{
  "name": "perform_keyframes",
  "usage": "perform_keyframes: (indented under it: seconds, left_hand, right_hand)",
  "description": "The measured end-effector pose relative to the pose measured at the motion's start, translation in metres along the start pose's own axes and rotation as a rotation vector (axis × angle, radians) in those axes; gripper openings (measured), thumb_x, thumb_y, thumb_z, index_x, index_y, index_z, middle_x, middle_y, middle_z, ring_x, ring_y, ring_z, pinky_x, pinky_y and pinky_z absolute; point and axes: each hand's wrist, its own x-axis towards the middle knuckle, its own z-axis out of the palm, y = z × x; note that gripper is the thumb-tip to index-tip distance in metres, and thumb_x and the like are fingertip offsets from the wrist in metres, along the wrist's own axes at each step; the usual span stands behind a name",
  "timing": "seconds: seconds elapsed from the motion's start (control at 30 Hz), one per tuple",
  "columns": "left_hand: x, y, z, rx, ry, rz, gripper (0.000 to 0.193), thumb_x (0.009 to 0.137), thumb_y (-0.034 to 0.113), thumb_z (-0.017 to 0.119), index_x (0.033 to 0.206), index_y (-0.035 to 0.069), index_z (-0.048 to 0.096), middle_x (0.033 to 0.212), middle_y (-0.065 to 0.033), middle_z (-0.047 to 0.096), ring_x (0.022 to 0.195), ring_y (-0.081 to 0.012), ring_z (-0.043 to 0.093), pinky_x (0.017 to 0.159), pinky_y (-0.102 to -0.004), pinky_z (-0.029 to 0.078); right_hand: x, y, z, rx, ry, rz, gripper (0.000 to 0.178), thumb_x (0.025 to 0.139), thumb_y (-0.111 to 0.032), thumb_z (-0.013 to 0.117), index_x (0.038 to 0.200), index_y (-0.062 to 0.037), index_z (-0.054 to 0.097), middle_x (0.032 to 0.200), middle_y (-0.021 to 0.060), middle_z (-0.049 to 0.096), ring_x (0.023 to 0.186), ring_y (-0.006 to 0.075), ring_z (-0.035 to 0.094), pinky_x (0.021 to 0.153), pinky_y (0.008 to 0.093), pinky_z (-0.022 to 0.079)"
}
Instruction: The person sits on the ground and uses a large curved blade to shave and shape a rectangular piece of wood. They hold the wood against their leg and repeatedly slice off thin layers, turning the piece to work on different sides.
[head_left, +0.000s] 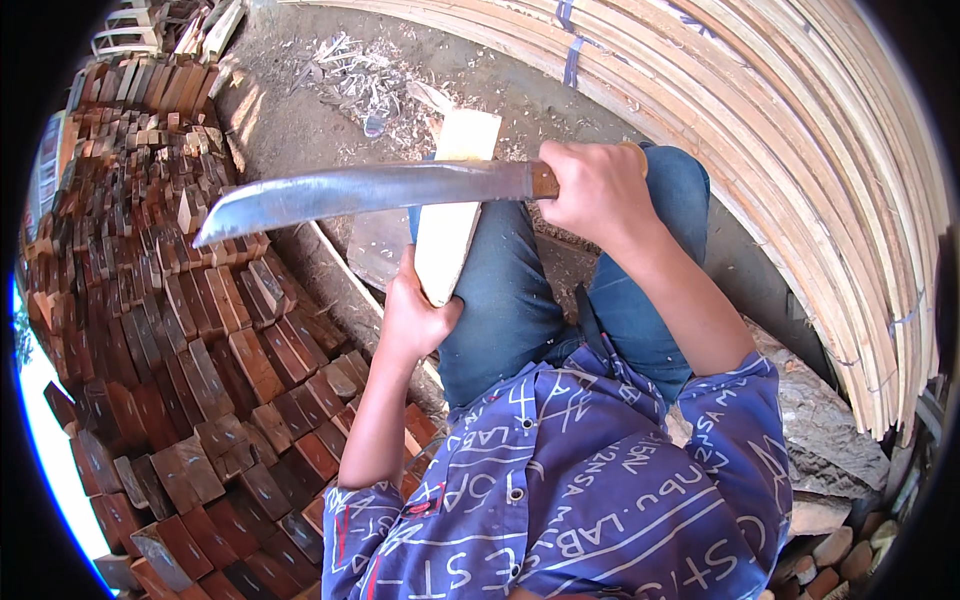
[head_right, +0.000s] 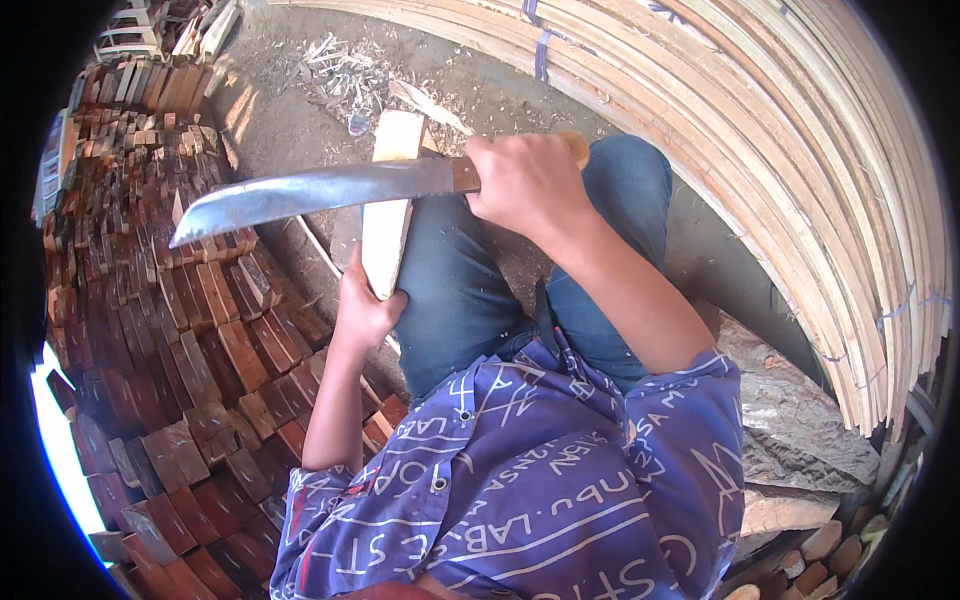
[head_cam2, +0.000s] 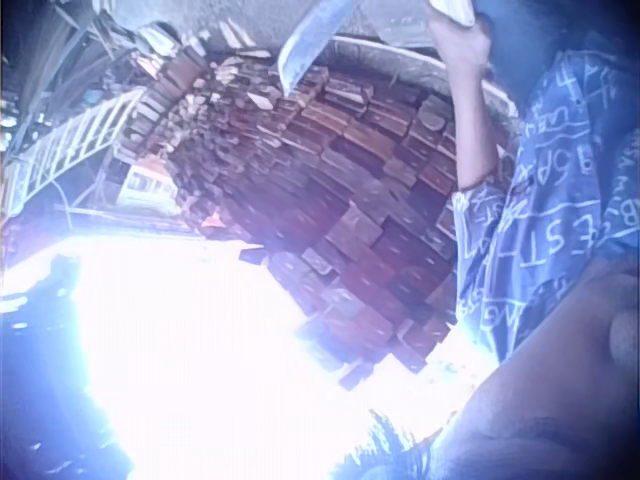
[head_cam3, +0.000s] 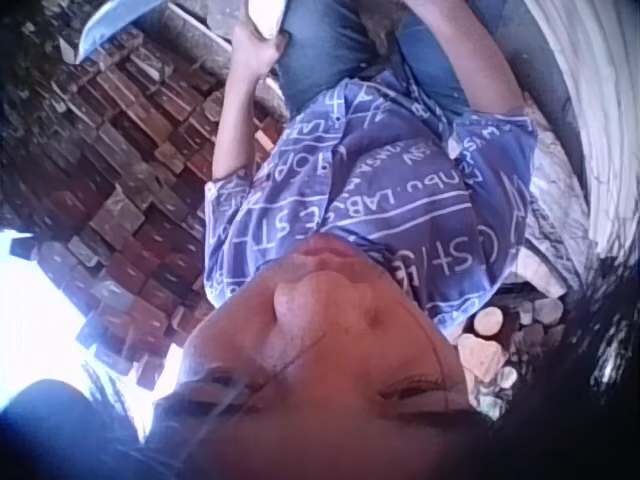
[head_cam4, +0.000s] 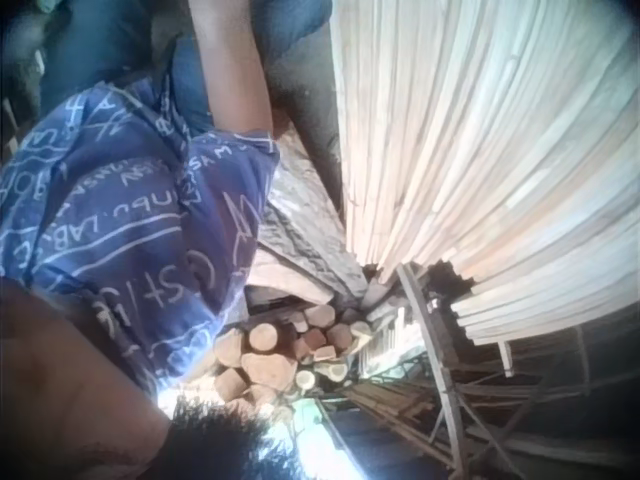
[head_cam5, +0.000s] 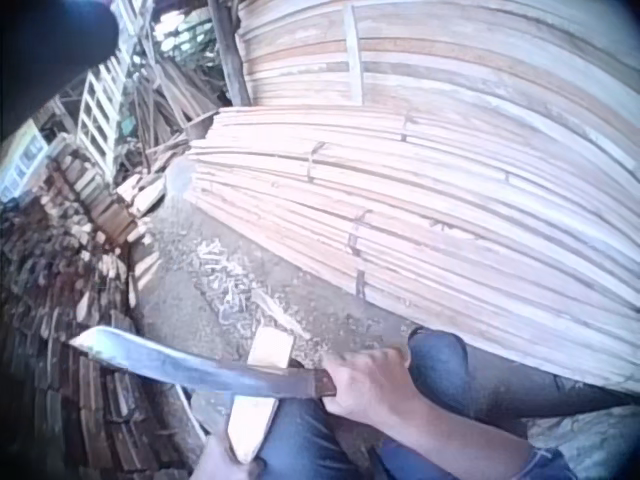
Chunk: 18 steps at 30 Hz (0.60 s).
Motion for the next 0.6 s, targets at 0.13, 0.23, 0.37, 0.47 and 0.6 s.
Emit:
perform_keyframes:
  seconds: [0.13, 0.23, 0.37, 0.47, 0.6]
  left_hand:
    - [-0.007, 0.012, -0.004, 0.021, 0.064, -0.024, 0.051, 0.063, 0.004, 0.061, 0.112, -0.008, 0.050, 0.091, -0.0255, 0.068, 0.091, -0.0321, 0.070, 0.084, -0.0372, 0.052]
    - [-0.011, 0.012, -0.005, 0.090, 0.040, -0.090, 0.052, 0.064, 0.006, 0.062, 0.113, -0.008, 0.050, 0.090, -0.0265, 0.069, 0.091, -0.0351, 0.070, 0.084, -0.0380, 0.052]
    - [-0.008, 0.006, -0.004, 0.088, 0.033, -0.086, 0.048, 0.065, 0.007, 0.062, 0.109, -0.007, 0.049, 0.088, -0.0279, 0.068, 0.089, -0.0380, 0.070, 0.082, -0.0392, 0.053]
    - [-0.006, 0.007, -0.001, 0.082, 0.034, -0.069, 0.046, 0.064, 0.007, 0.062, 0.107, -0.006, 0.051, 0.087, -0.0285, 0.067, 0.090, -0.0399, 0.069, 0.082, -0.0404, 0.052]
    - [-0.007, -0.002, -0.005, 0.038, 0.032, -0.044, 0.048, 0.063, 0.007, 0.060, 0.108, -0.006, 0.051, 0.091, -0.0264, 0.066, 0.093, -0.0368, 0.066, 0.085, -0.0393, 0.051]
  right_hand:
    - [0.016, 0.021, 0.016, -0.018, 0.076, -0.163, 0.029, 0.056, -0.016, 0.077, 0.071, -0.0072, 0.055, 0.066, 0.0101, 0.061, 0.067, 0.0305, 0.065, 0.060, 0.0416, 0.050]
    - [0.015, 0.027, 0.021, 0.005, 0.110, -0.193, 0.029, 0.055, -0.015, 0.078, 0.071, -0.0076, 0.054, 0.065, 0.0093, 0.061, 0.067, 0.0301, 0.065, 0.060, 0.0415, 0.050]
    - [0.009, 0.039, 0.021, -0.075, 0.169, -0.177, 0.034, 0.053, -0.020, 0.082, 0.073, -0.0090, 0.057, 0.066, 0.0089, 0.063, 0.065, 0.0288, 0.065, 0.060, 0.0406, 0.051]
    - [-0.001, 0.055, 0.008, -0.156, 0.176, -0.106, 0.033, 0.053, -0.019, 0.083, 0.074, -0.0090, 0.059, 0.066, 0.0092, 0.064, 0.064, 0.0295, 0.065, 0.059, 0.0410, 0.051]
    - [-0.014, 0.106, -0.039, -0.351, 0.083, 0.460, 0.026, 0.069, -0.025, 0.073, 0.084, -0.0045, 0.067, 0.075, 0.0166, 0.069, 0.072, 0.0362, 0.067, 0.066, 0.0445, 0.053]
